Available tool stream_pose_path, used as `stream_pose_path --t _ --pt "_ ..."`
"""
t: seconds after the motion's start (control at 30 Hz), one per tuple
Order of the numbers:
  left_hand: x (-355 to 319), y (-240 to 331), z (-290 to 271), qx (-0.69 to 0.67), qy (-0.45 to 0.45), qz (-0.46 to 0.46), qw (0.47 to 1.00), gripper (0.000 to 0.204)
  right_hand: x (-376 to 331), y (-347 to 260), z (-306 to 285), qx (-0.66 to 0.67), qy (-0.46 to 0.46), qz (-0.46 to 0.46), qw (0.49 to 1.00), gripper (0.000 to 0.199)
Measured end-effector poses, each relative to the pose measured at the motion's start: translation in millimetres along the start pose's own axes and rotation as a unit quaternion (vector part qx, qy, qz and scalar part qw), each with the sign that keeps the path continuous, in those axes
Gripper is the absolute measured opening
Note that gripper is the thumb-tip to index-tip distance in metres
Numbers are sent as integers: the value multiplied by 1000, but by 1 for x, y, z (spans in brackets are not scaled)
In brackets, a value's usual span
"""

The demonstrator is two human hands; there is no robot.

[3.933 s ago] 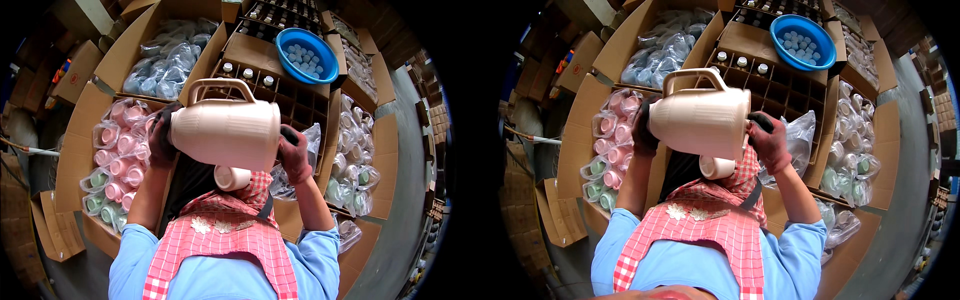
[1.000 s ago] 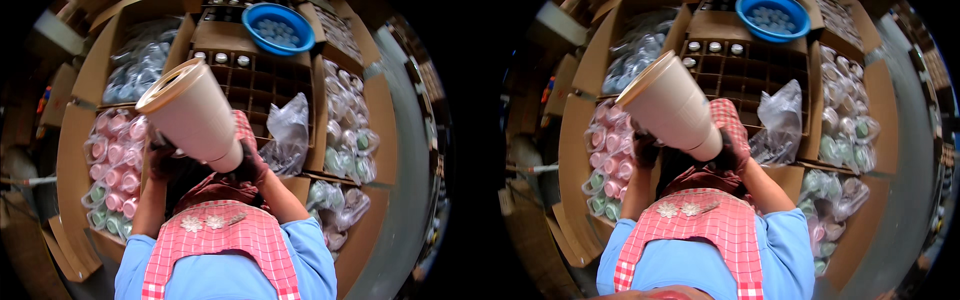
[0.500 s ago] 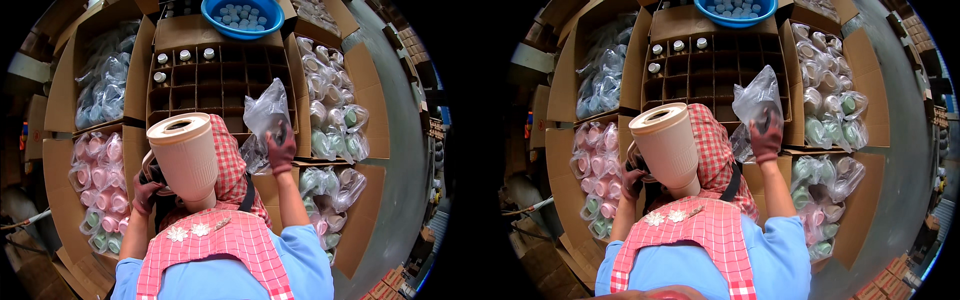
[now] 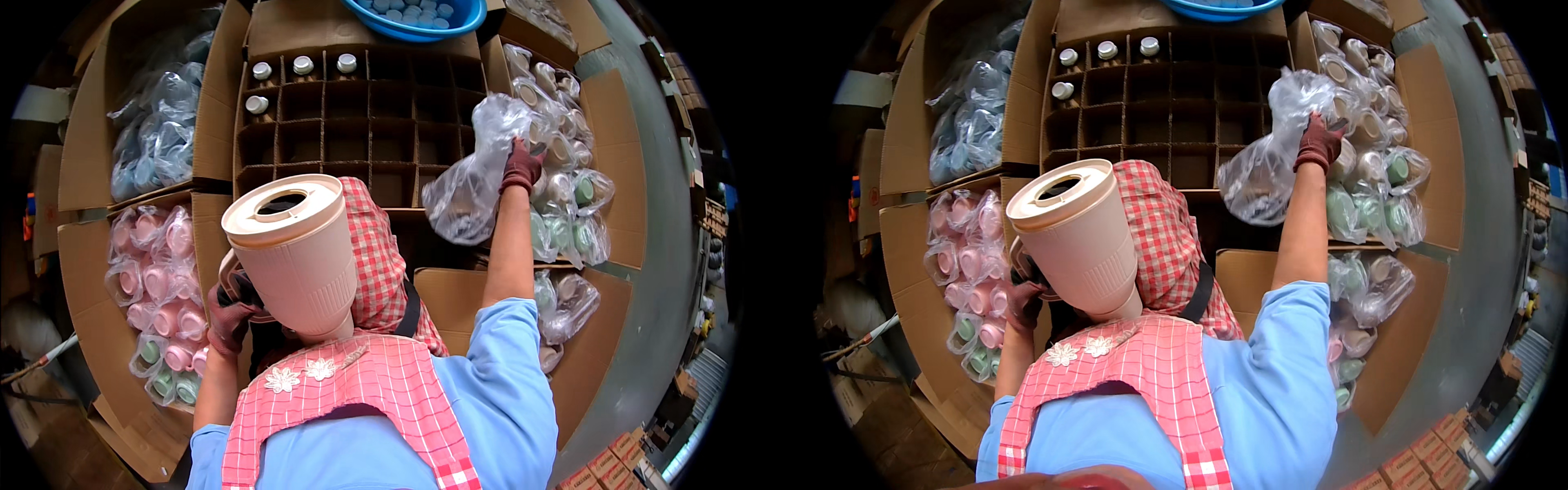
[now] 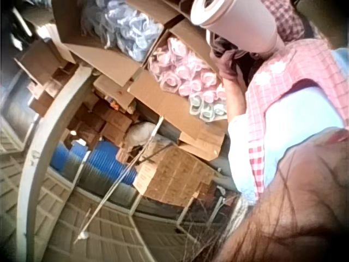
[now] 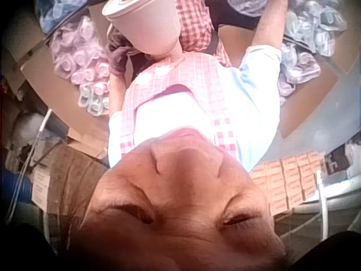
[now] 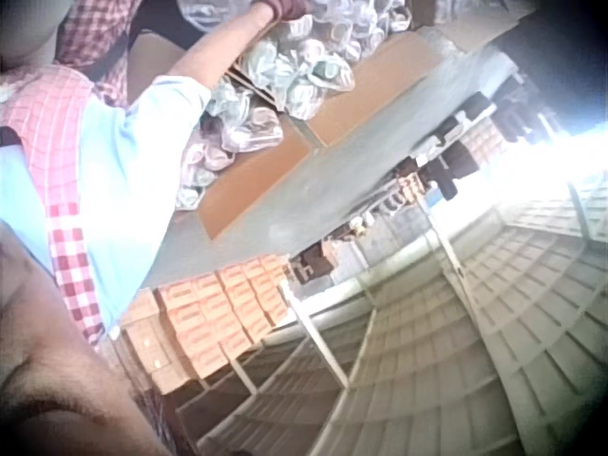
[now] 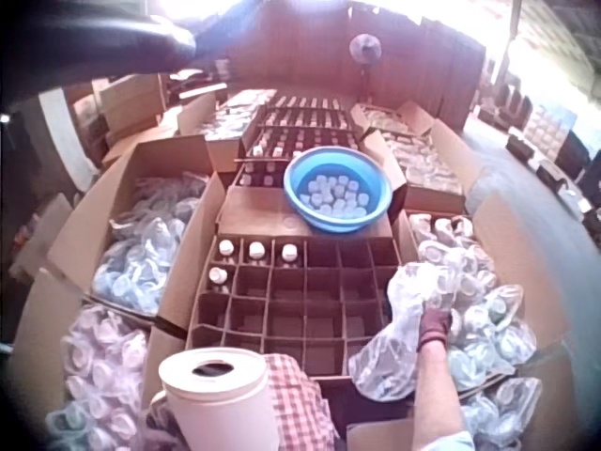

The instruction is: The person unpacks thermos flasks from plastic bags, removes the inner glass liner and lid, and wipes the exterior with a cloth. They then reassemble the thermos and place it back into a plastic bag inside a cardboard box. This process is repeated for multiple thermos flasks of different colors.

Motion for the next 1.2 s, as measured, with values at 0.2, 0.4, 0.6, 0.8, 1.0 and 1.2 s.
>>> stream_pose_path --t 0.2,0.4,0.6,0.8,1.0,1.2 --pt "7 4 7 6 -24 25 999 55 -95 10 -69 -97 -86 -529 839 63" --pt "8 10 12 -35 -32 -3 999 49 -89 80 4 -356 -225 -216 881 64" --pt "71 47 -16 -153 -96 56 982 67 -125 -23 38 333 -556 -1 761 30" --pt "188 58 55 284 -33 202 937 99 -202 -147 22 491 -674 -214 509 42" --pt "205 32 40 361 156 200 898 22 -181 -134 27 471 -705 81 525 19" --pt "177 49 21 68 95 245 963 57 -192 -130 13 441 -678 86 582 19"
Point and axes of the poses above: each hand's wrist, its own x-axis towards the middle knuckle, its own z-axis out of the palm, y = z × x, the point moved 1 cm from there along x, towards the middle knuckle, and after that the axes turned 11 degrees about -x, right-handed, at the moved point
